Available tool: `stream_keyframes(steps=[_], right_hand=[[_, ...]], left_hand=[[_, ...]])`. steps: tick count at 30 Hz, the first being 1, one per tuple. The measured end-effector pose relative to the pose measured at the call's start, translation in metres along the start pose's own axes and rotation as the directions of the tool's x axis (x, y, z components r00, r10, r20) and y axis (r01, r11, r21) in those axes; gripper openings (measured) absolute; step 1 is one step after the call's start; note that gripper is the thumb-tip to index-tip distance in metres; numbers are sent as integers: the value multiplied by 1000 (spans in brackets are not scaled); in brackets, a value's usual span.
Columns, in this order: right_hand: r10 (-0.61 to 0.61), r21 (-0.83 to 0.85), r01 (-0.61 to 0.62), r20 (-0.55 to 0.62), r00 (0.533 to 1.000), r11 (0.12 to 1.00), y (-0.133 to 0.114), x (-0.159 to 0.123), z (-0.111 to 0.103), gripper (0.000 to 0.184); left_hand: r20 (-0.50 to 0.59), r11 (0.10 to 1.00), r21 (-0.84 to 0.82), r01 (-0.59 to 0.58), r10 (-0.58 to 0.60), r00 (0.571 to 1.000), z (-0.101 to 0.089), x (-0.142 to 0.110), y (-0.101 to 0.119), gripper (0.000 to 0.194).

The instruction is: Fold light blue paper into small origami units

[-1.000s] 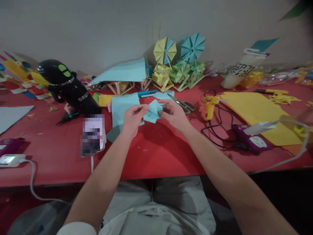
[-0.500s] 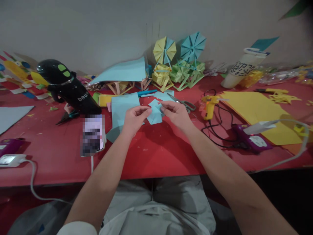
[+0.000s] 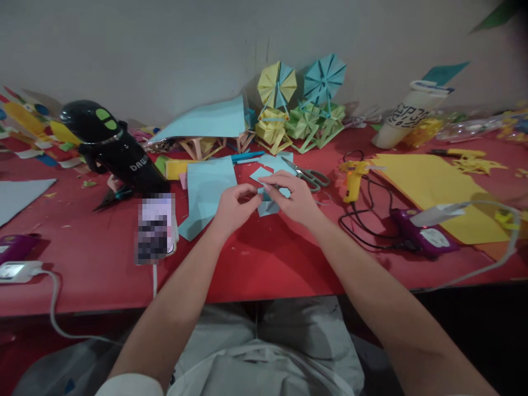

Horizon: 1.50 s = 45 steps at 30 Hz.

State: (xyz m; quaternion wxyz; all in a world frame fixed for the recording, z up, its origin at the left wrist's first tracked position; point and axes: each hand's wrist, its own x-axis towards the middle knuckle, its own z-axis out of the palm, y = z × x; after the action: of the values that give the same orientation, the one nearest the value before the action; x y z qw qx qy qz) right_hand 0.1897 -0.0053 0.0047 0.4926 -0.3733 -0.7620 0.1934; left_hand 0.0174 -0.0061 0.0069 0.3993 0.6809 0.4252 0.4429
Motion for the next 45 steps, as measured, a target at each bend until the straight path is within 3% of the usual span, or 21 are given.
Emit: stream_keyframes(steps=[4,8,13,17,22,28,35,41,45], right_hand=[[-12,-57,3,-160,987,998,-4,0,3,25],[50,-65,-71,-286,957,995,-9,-2,5,25],[167,-28,-173,-154,974,985,-15,-3,7,28],[182,-60,-187,-74,981,981,-13,-3,12,29],[180,-97,-189,-94,979,977,-7,-3,14,17],[202,-32,-206,-109,973,978,-5,-3,13,2],[171,-17,-173,-81,982,985,-5,-3,13,4],[166,-58,-169,-53,985,984,-3,-3,13,7],[175,-62,-179,-60,983,982,-3,-4,13,9]], left_hand=[[-91,999,-23,25,-27,995,-1,2,-5,14],[-190,997,-57,44,-54,980,-3,4,-10,18],[-240,991,-102,83,-105,965,-2,4,-5,10],[-241,994,-54,95,-105,965,1,2,1,8],[-201,990,-72,121,-133,971,6,1,-2,11],[-64,949,-240,207,-228,972,11,1,-5,29],[60,792,-469,391,-413,909,15,-4,9,14],[97,747,-512,424,-440,893,13,-3,10,29],[100,733,-536,420,-438,893,14,-3,8,17]])
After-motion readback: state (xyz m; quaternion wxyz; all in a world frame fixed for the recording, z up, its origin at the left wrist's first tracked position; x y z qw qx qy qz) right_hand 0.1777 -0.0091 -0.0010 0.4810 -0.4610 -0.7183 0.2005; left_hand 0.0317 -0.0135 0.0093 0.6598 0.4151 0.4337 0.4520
